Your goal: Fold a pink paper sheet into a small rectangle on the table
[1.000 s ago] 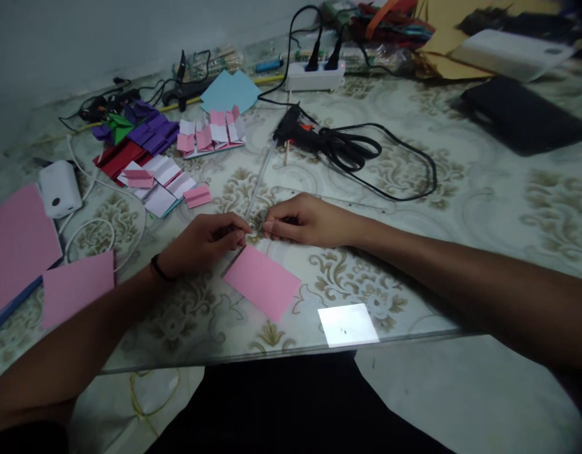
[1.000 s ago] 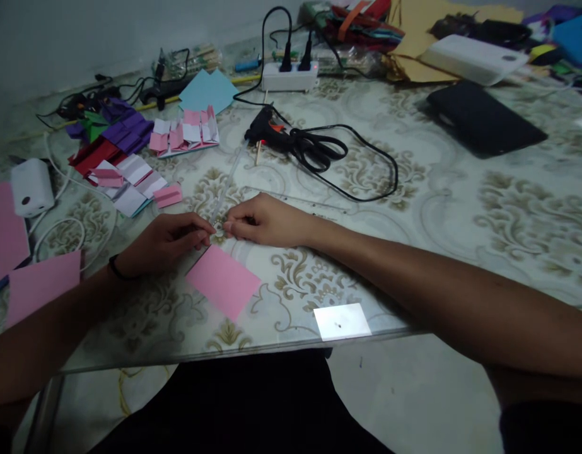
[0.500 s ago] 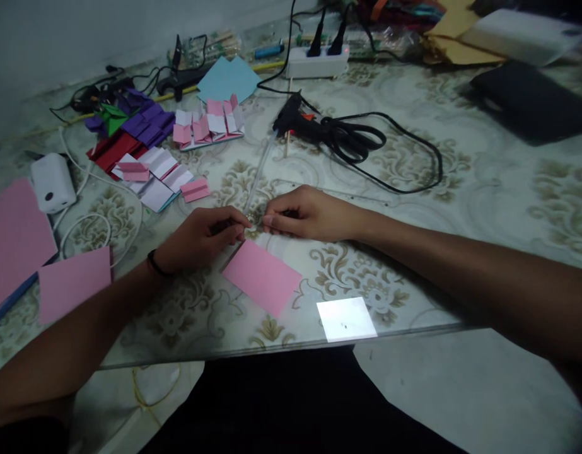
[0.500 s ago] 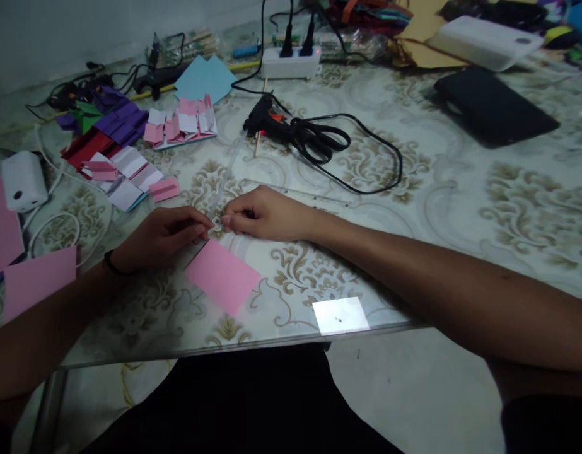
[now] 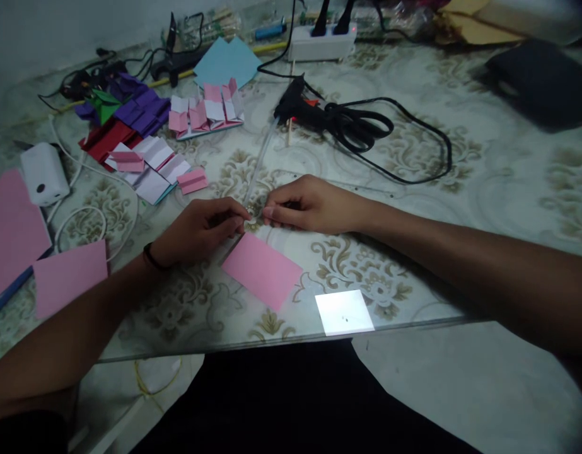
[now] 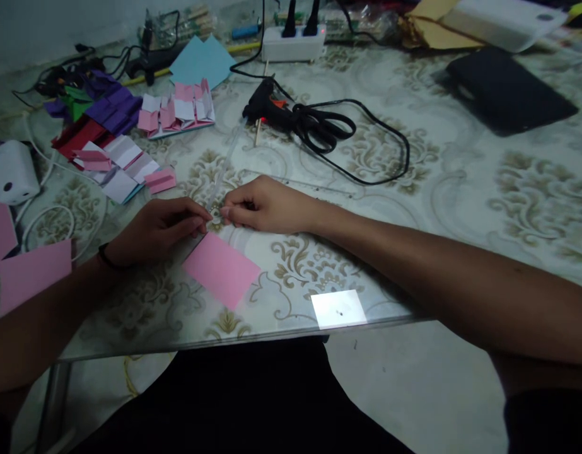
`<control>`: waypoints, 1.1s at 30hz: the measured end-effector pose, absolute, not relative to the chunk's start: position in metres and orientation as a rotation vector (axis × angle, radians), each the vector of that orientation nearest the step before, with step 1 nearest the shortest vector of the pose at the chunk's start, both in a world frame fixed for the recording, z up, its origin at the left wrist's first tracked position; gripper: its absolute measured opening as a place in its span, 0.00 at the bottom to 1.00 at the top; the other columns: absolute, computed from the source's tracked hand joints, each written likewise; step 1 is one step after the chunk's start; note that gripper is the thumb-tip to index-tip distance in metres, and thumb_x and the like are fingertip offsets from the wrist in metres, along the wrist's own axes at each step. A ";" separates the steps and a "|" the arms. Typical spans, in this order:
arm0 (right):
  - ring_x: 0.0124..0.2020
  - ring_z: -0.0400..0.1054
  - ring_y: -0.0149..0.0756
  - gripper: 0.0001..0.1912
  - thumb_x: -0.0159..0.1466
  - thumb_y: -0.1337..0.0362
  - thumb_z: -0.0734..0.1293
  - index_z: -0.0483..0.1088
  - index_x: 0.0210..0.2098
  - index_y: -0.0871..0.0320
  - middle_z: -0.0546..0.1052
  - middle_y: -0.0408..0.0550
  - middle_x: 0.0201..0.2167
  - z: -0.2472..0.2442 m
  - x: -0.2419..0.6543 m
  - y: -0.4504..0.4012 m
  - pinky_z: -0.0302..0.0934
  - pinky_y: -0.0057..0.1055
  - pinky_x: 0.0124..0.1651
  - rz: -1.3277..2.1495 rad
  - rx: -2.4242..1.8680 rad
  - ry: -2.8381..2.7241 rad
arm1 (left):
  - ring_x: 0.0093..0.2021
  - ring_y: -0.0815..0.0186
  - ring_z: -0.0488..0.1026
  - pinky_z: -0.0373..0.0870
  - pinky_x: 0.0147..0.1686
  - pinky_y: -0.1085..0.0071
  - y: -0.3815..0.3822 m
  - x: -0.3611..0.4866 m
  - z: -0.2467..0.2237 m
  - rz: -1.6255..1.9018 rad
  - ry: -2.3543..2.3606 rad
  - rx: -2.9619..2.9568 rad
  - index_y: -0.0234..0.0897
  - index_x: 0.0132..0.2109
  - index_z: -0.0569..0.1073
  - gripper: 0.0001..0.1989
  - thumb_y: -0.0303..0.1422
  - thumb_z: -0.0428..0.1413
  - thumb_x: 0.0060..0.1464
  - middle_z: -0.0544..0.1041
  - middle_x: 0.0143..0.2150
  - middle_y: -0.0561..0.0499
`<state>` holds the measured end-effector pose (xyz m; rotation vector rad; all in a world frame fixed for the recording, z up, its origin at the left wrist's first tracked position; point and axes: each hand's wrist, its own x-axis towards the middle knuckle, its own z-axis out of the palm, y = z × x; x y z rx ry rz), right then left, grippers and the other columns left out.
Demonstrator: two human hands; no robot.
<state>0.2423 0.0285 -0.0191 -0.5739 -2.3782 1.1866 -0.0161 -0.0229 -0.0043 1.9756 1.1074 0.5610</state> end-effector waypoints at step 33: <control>0.27 0.64 0.27 0.17 0.73 0.58 0.63 0.75 0.33 0.61 0.75 0.42 0.25 -0.013 0.244 0.024 0.57 0.26 0.34 1.183 -0.700 -2.430 | 0.32 0.68 0.78 0.73 0.35 0.74 -0.024 -0.013 -0.004 0.560 1.148 1.963 0.38 0.47 0.81 0.09 0.35 0.58 0.65 0.82 0.33 0.53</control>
